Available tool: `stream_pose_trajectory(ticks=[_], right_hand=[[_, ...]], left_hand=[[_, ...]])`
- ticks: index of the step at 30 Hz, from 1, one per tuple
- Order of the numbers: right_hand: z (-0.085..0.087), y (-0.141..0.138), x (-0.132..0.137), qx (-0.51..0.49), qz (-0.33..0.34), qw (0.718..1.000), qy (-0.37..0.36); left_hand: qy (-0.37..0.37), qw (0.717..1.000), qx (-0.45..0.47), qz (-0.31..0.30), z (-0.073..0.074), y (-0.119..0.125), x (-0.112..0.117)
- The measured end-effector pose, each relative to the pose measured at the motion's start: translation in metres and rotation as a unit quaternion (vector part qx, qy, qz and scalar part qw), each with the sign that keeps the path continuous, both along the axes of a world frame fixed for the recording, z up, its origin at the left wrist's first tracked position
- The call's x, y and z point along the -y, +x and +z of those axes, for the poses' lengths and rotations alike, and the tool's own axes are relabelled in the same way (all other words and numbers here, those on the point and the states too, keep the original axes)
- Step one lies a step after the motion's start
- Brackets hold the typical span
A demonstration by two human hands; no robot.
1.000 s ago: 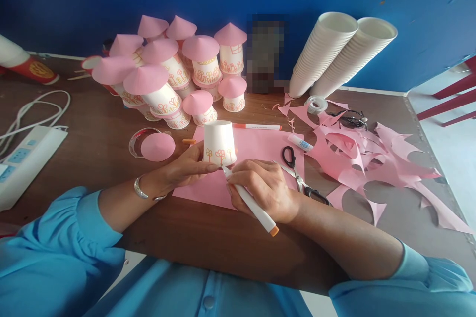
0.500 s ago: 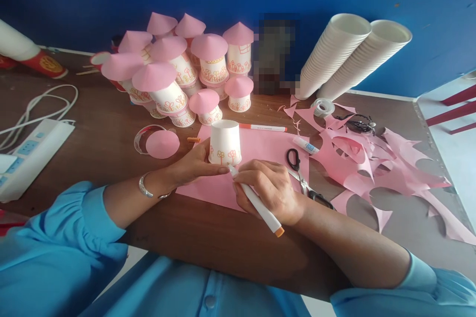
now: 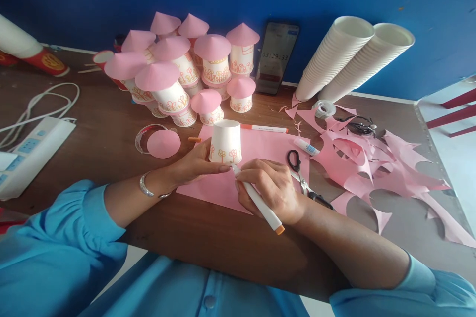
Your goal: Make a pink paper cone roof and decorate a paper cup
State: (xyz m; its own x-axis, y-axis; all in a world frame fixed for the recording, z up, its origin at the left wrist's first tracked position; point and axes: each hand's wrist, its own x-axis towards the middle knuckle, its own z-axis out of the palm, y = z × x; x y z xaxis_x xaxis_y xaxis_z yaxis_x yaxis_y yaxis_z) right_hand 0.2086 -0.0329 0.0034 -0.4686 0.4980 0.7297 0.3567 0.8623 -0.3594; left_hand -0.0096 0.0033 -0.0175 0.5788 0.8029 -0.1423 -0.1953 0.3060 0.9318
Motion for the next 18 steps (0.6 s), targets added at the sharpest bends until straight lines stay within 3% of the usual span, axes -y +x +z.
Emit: stream_pose_trajectory(ticks=[18], right_hand=[[-0.0019,-0.0007,-0.0019,-0.001,-0.019,1.0,0.019]], left_hand=[[-0.06,0.997,0.04,-0.013,-0.0022,-0.0032,-0.0003]])
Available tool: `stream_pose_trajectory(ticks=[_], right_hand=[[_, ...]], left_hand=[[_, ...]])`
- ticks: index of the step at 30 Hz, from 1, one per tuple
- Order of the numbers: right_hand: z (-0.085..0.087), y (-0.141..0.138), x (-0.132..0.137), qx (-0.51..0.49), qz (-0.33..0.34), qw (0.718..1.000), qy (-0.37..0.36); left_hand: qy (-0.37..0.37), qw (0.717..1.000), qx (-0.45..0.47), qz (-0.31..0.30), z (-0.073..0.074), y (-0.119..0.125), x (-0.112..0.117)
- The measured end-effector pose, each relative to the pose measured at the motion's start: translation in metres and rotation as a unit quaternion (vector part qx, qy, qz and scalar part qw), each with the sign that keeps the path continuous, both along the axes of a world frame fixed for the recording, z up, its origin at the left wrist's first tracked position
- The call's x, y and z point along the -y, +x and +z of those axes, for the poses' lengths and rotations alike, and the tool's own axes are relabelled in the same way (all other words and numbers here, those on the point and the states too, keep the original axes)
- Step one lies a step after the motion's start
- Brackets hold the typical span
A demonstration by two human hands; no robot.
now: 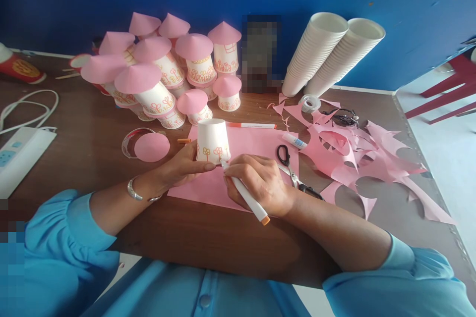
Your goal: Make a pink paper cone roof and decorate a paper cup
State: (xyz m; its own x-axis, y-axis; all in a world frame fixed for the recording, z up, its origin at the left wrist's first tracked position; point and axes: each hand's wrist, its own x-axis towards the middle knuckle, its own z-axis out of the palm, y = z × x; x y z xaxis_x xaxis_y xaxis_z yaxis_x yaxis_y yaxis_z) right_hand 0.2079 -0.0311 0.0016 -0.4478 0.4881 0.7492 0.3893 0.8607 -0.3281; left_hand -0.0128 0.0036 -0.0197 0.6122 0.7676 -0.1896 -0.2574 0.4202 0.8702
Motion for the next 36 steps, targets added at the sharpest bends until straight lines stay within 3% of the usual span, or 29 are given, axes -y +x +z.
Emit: stream_pose_trajectory(ticks=[19,26,31,36], right_hand=[[0.001,-0.001,0.0,0.001,0.027,1.0,-0.007],[-0.003,0.005,0.0,-0.022,0.01,1.0,0.018],[-0.012,0.009,-0.005,-0.049,-0.058,0.997,-0.033],[-0.009,0.006,-0.012,-0.044,-0.034,0.995,-0.086]], left_hand=[[0.016,1.0,-0.018,-0.014,0.0,0.0,0.0],[-0.007,0.999,0.034,0.007,-0.001,-0.001,0.0],[-0.008,0.997,0.076,-0.01,-0.003,-0.003,-0.001],[0.004,0.996,0.084,-0.04,-0.004,-0.003,-0.001]])
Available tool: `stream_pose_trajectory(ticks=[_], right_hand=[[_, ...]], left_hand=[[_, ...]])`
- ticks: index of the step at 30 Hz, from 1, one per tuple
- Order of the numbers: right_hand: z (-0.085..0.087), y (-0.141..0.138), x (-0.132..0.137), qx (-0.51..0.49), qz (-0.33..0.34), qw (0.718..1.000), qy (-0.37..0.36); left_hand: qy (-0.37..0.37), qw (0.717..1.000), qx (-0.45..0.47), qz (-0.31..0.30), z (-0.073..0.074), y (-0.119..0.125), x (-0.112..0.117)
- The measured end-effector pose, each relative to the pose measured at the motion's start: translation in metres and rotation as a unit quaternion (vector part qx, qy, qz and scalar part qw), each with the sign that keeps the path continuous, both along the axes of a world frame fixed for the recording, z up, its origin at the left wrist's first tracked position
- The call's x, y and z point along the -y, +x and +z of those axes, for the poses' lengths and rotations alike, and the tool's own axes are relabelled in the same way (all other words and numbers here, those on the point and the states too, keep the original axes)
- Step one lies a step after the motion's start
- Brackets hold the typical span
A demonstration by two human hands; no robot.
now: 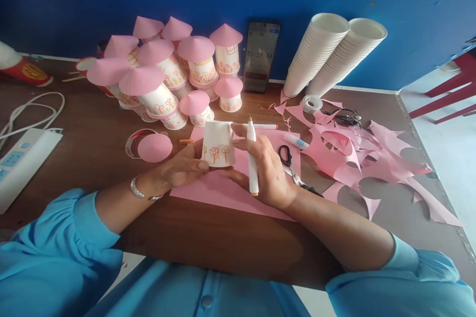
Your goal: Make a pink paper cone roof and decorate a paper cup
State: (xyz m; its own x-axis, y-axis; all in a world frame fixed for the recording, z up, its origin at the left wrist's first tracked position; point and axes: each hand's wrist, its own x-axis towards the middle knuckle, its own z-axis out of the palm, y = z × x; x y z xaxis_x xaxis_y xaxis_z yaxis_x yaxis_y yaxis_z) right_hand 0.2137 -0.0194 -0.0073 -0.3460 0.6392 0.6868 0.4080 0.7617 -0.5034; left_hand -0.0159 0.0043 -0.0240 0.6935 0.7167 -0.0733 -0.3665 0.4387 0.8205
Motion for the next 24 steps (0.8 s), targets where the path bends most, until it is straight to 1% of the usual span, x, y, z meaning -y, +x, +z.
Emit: stream_pose_trajectory(ticks=[2,4,8,12,14,17,19,21,24], right_hand=[[0.0018,-0.0012,-0.0008,0.005,0.025,1.0,-0.006],[0.0028,-0.0018,-0.0008,0.01,0.035,0.999,-0.006],[0.0031,-0.0011,-0.0003,0.006,0.022,1.0,-0.008],[0.0008,0.0,-0.0003,-0.006,0.011,1.0,-0.026],[-0.0015,0.0002,0.0004,0.0,-0.013,1.0,-0.005],[-0.0052,0.0004,0.0028,0.049,-0.035,0.997,0.05],[-0.0066,0.0005,0.0045,0.09,-0.029,0.993,0.07],[-0.006,0.001,0.0051,0.112,-0.017,0.991,0.071],[-0.001,0.0031,0.0051,0.087,-0.007,0.993,0.081]], left_hand=[[0.008,1.0,0.002,-0.008,0.0015,0.0001,0.0005],[0.016,1.0,0.003,-0.016,0.0037,-0.0001,0.001],[0.026,0.999,-0.005,-0.033,0.007,-0.0015,0.0017],[0.036,0.998,-0.015,-0.047,0.0049,-0.0021,0.0023],[0.053,0.998,-0.023,-0.04,0.0025,-0.0006,0.003],[0.083,0.995,-0.062,0.003,0.0008,0.0028,0.0045],[0.09,0.991,-0.102,0.018,0.0015,0.0041,0.0053],[0.082,0.989,-0.123,0.008,0.0026,0.0034,0.0054],[0.066,0.993,-0.102,0.004,0.0028,0.0004,0.0043]])
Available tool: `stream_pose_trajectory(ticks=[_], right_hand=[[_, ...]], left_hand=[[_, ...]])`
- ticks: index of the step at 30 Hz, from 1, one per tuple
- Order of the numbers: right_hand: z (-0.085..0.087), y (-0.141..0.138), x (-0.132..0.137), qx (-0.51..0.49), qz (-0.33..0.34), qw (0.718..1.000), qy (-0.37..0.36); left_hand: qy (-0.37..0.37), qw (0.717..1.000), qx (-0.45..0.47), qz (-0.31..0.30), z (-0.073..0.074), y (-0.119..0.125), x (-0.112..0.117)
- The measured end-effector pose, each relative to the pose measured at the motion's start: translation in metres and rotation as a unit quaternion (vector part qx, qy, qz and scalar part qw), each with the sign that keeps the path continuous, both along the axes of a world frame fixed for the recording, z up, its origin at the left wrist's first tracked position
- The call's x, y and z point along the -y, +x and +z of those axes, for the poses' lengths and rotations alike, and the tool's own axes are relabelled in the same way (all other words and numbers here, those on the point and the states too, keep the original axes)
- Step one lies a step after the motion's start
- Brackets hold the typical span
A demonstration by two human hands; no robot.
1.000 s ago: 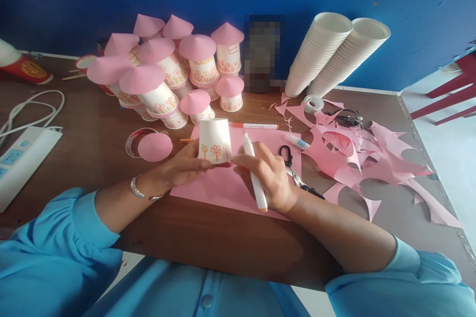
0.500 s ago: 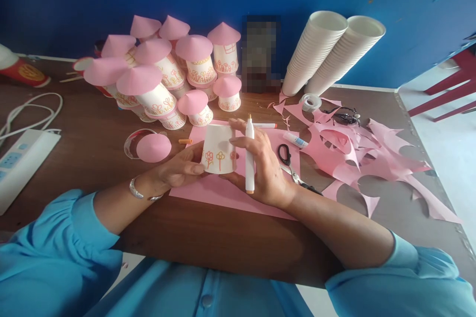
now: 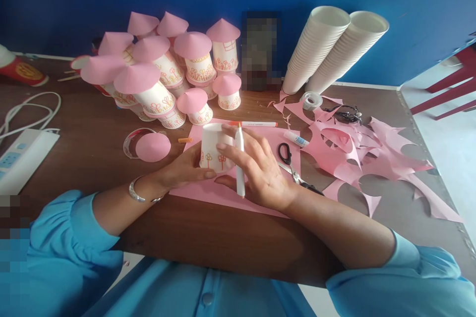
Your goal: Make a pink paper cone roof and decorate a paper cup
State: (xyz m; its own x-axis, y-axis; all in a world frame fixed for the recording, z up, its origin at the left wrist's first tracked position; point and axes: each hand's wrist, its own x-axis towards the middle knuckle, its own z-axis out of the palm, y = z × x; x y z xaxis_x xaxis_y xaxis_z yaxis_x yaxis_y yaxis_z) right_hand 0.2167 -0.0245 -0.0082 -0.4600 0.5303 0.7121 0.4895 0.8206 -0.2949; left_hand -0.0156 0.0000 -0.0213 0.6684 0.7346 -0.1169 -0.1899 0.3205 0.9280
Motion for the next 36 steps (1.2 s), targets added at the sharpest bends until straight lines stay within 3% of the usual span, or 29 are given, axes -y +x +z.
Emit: stream_pose_trajectory(ticks=[4,11,20,36], right_hand=[[0.011,0.003,0.004,-0.047,0.012,0.998,0.032],[0.019,-0.004,0.011,-0.08,0.097,0.992,-0.014],[0.015,-0.005,0.007,-0.079,0.092,0.992,0.023],[0.014,-0.006,0.007,-0.058,0.082,0.995,0.024]], left_hand=[[-0.031,0.998,0.053,0.002,-0.001,-0.002,-0.001],[-0.04,0.996,0.075,0.004,-0.002,-0.001,-0.002],[-0.045,0.996,0.079,0.009,-0.005,-0.001,-0.002],[-0.037,0.996,0.083,-0.003,-0.004,0.0,-0.003]])
